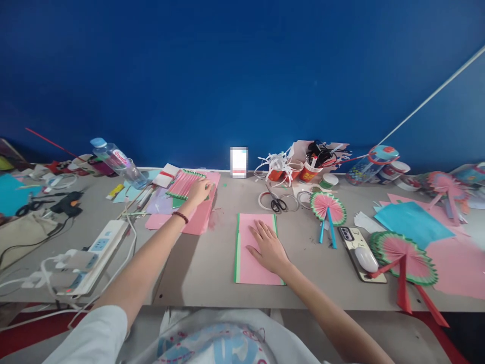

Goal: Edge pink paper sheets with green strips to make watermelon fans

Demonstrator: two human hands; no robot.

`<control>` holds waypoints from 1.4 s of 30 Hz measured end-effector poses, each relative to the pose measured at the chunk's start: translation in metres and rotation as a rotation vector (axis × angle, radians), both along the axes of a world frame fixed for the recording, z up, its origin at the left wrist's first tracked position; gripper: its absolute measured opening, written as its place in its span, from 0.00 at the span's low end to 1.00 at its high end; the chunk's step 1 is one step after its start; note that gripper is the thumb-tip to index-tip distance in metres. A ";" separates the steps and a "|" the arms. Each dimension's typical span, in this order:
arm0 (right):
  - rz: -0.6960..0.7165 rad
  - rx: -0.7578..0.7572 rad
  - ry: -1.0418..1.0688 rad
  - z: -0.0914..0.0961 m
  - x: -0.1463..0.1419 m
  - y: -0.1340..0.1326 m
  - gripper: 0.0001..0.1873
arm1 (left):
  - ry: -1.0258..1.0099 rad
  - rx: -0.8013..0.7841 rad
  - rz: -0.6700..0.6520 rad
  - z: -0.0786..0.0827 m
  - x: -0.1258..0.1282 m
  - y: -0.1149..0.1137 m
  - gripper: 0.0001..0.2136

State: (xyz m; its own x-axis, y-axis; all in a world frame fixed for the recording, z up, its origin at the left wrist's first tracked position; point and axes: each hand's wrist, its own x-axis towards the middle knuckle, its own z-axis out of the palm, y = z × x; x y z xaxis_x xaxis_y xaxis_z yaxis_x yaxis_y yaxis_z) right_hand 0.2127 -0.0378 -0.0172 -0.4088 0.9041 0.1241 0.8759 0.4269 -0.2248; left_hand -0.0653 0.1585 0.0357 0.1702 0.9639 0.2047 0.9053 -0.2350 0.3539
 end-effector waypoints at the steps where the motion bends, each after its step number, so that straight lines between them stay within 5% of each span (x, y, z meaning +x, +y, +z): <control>1: -0.001 0.000 0.006 0.000 0.000 0.000 0.31 | 0.000 -0.007 0.009 -0.002 -0.001 0.006 0.10; 15: 0.009 0.009 0.046 -0.001 0.001 -0.001 0.31 | -0.331 -0.076 0.083 -0.015 0.010 0.023 0.05; 22: 0.143 -0.036 0.006 0.017 0.003 0.012 0.29 | -0.634 -0.118 -0.044 -0.001 0.032 -0.027 0.04; 26: 0.182 -0.099 0.148 0.031 0.000 0.017 0.22 | -1.009 -0.338 -0.068 0.007 0.035 -0.070 0.06; 35: -0.255 -0.413 0.906 0.033 -0.049 0.016 0.17 | -1.141 -0.579 -0.153 -0.009 0.057 -0.127 0.13; 42: -0.253 -0.431 0.972 0.020 -0.045 0.022 0.17 | -1.053 -0.551 -0.181 -0.014 0.060 -0.140 0.10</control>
State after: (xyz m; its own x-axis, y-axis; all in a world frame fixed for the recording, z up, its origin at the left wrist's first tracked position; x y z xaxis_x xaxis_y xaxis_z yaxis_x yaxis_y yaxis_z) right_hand 0.1673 -0.0159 0.0027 -0.1034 0.9932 -0.0543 0.2942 -0.0216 -0.9555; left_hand -0.0054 0.0182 0.0212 0.3086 0.9451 -0.1073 0.0813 0.0862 0.9930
